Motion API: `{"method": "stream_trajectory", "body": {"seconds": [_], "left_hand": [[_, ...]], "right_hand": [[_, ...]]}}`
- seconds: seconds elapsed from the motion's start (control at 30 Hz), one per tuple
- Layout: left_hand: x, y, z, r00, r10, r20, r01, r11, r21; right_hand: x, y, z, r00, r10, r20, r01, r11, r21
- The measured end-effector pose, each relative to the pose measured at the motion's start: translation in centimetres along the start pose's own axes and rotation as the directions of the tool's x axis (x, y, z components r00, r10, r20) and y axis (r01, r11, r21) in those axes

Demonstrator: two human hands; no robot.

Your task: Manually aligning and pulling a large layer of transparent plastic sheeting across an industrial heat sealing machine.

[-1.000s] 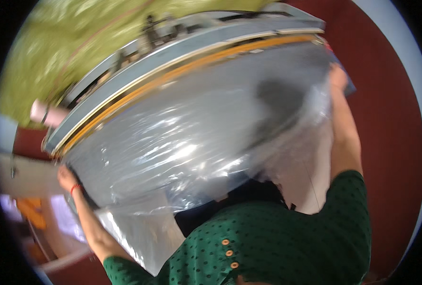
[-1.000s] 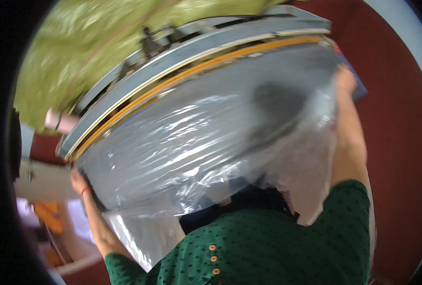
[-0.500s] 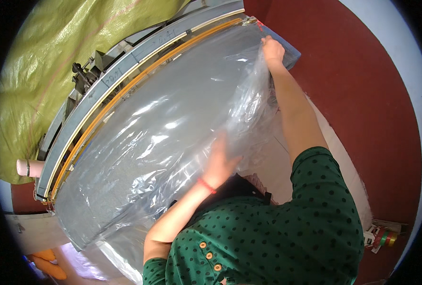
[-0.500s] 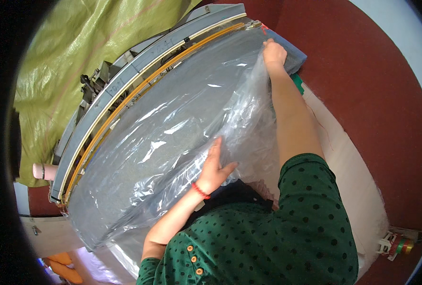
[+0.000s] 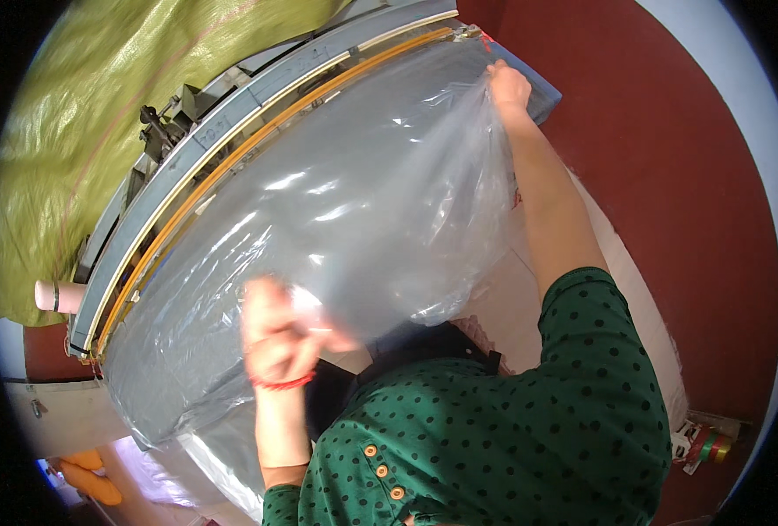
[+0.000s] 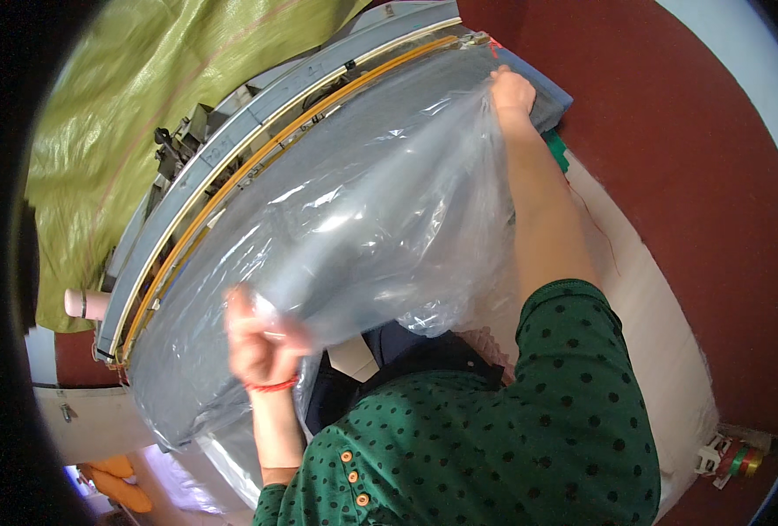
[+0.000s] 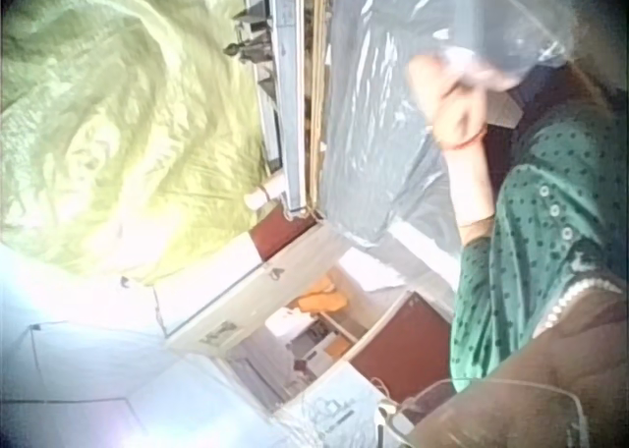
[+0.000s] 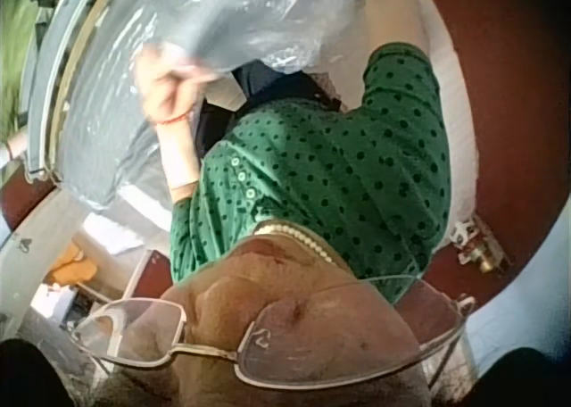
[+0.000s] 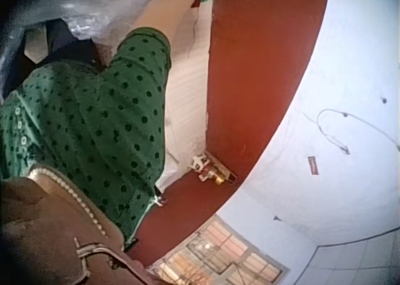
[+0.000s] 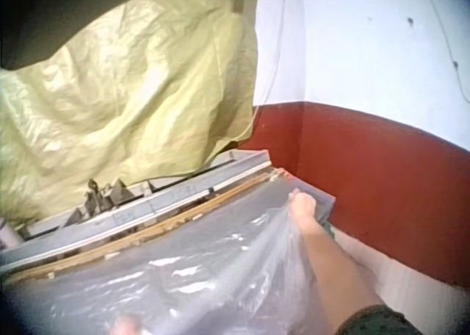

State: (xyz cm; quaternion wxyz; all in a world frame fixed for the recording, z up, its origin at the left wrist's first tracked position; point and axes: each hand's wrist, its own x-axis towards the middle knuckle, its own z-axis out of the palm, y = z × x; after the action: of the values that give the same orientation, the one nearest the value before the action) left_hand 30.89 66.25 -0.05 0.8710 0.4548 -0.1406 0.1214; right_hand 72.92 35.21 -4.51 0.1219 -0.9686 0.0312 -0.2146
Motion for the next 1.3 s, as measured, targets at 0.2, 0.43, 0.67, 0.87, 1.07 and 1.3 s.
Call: {"method": "stream_trajectory", "body": {"seconds": [0.2,0.43,0.67,0.87,1.07,1.3], "left_hand": [[-1.3,7.0,1.5,0.905,0.273,-0.327,-0.355,0.907,-0.225],[-7.4,7.4,-0.8,0.882,-0.303,-0.362,0.306,-0.215,0.927],[-14.5,20.5,-3.1,0.810,0.543,-0.222,0.536,-0.532,0.656],[-18.9,37.8,-9.2,0.531,0.516,-0.672,0.619,0.305,0.724],[-13.8,30.0,-12.8,0.890,0.237,0.390,0.036,-0.889,0.457],[-19.2,24.1,-19.4,0.537,0.326,-0.778,0.672,-0.723,0.161]], "right_hand": [[-0.1,-1.2,0.7,1.000,0.001,0.024,-0.001,1.000,-0.016],[-0.2,-0.2,0.6,0.999,-0.007,0.031,0.010,0.996,-0.091],[-0.3,0.7,-0.2,0.996,-0.086,-0.017,0.084,0.988,-0.126],[0.0,-0.2,0.7,0.994,-0.111,-0.013,0.109,0.989,-0.097],[-0.2,-0.2,0.4,0.997,-0.072,-0.003,0.072,0.994,-0.081],[0.7,1.0,1.7,0.993,-0.109,0.032,0.111,0.991,-0.068]]}}
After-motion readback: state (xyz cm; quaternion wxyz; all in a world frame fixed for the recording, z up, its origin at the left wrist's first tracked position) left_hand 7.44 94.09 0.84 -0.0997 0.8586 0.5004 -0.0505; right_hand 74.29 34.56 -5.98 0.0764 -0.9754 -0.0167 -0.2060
